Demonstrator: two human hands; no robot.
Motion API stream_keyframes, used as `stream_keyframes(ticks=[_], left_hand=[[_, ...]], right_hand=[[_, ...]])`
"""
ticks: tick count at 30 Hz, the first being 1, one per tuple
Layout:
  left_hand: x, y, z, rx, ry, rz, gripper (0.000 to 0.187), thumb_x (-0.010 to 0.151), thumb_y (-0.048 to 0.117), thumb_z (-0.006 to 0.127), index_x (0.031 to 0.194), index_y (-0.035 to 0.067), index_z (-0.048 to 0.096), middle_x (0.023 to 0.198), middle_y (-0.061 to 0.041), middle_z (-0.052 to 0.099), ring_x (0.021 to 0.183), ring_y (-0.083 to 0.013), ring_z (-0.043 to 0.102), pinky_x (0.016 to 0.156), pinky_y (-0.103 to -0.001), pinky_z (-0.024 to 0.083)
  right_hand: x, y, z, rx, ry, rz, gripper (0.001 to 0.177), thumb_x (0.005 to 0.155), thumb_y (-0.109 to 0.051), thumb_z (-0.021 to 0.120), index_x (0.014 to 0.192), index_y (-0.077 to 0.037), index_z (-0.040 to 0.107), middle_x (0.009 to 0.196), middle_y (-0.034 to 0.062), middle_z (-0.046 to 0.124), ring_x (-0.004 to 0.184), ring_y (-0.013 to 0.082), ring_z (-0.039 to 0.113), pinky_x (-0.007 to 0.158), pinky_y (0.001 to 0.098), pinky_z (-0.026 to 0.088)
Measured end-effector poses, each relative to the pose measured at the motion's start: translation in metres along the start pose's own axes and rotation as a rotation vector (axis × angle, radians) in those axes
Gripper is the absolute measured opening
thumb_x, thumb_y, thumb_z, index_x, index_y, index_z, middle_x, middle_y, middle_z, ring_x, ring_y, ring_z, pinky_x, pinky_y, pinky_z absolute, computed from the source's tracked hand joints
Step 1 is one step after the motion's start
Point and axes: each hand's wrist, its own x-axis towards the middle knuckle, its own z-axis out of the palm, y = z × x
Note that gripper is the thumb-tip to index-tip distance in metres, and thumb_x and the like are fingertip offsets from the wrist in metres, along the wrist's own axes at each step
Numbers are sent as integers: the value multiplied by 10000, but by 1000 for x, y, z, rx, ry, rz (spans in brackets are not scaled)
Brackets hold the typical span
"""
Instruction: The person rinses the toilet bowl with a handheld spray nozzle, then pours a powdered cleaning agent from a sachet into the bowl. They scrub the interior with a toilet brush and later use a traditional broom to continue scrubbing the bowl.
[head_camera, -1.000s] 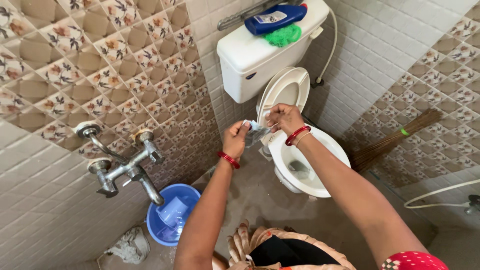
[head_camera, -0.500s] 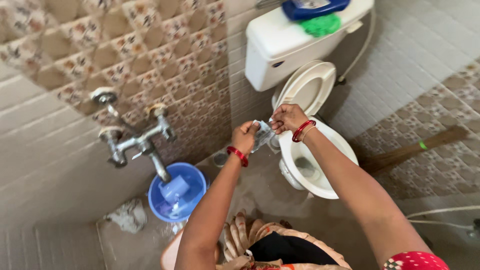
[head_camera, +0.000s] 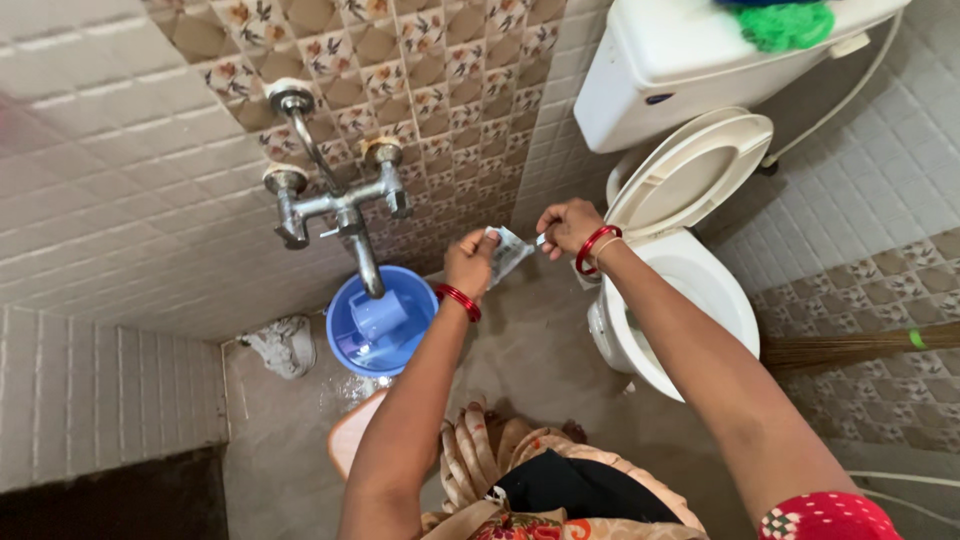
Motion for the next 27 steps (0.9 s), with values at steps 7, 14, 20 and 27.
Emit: stream_keyframes(ticks=[7, 14, 20, 27], left_hand=[[2, -14, -27, -37, 38, 11, 254, 978, 237, 686, 1043, 11, 782, 864, -6, 762, 798, -66, 628, 749, -258, 509], [9, -3, 1, -173, -76, -13, 242, 990, 208, 673, 1061, 1, 776, 921, -6, 765, 849, -72, 649, 790, -251, 511], [28, 21, 47, -268, -183, 4, 247, 982, 193, 683, 1078, -15, 776, 939, -16, 759, 864, -83, 649, 798, -260, 510], [61, 67, 106, -207, -214, 29, 262, 976, 219, 687, 1103, 6, 772, 918, -2, 761, 838, -72, 634, 780, -261, 513]], right_hand=[[11, 13, 10, 7, -32, -15, 113, 832, 109, 640, 904, 64, 713, 832, 146, 745, 720, 187, 756, 607, 305, 648], [7, 16, 4, 114, 106, -50, 102, 815, 107, 661, 895, 50, 688, 809, 133, 732, 682, 170, 737, 562, 298, 624], [11, 15, -32, 195, 265, -49, 65, 835, 96, 645, 880, 50, 657, 763, 115, 712, 629, 175, 707, 525, 295, 586], [37, 24, -108, 456, 426, -122, 57, 858, 97, 644, 908, 73, 657, 802, 130, 698, 649, 193, 709, 578, 330, 627]])
